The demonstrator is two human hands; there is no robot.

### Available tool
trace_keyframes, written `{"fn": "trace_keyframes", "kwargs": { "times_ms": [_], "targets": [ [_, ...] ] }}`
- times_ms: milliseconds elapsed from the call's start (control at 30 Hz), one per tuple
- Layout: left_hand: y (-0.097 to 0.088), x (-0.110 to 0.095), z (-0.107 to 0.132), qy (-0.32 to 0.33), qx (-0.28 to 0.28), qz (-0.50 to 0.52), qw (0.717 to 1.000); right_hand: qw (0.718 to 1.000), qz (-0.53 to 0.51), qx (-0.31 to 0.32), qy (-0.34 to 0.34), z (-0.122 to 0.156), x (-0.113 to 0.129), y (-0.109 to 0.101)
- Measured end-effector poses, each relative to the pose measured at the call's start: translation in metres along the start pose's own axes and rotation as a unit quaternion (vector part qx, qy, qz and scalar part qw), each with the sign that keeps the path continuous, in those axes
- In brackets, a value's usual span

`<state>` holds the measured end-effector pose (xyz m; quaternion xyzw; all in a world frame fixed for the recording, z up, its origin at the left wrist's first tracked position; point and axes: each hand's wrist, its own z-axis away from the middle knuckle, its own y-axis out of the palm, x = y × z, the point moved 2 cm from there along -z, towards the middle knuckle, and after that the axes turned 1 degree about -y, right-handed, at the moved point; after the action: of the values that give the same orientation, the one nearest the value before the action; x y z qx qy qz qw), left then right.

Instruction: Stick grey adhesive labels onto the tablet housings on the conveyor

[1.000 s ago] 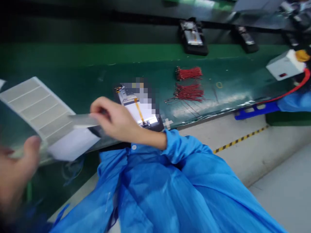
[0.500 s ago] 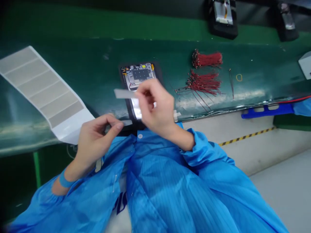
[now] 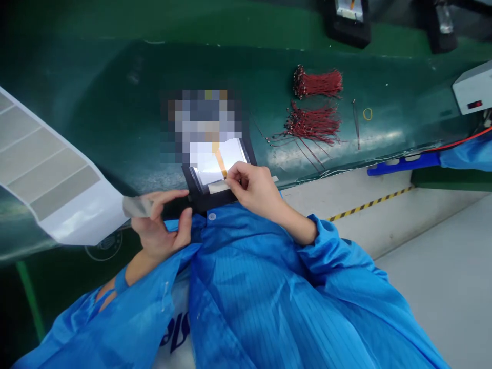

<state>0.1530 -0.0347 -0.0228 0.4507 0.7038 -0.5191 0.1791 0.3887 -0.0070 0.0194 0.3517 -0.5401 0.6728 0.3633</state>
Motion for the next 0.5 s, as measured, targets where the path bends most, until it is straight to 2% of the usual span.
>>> {"fn": "trace_keyframes", "kwargs": {
  "times_ms": [267,500],
  "targets": [
    [0.011,-0.008,-0.007,0.067,0.03,-0.033,0.997,1.0,0.017,-0.004,-0.005,-0.002,-0.001,-0.002],
    [0.023,-0.001,-0.01,0.138,0.048,-0.049,0.988,0.999,0.029,-0.01,-0.015,-0.001,0.001,0.001]
  ]
}}
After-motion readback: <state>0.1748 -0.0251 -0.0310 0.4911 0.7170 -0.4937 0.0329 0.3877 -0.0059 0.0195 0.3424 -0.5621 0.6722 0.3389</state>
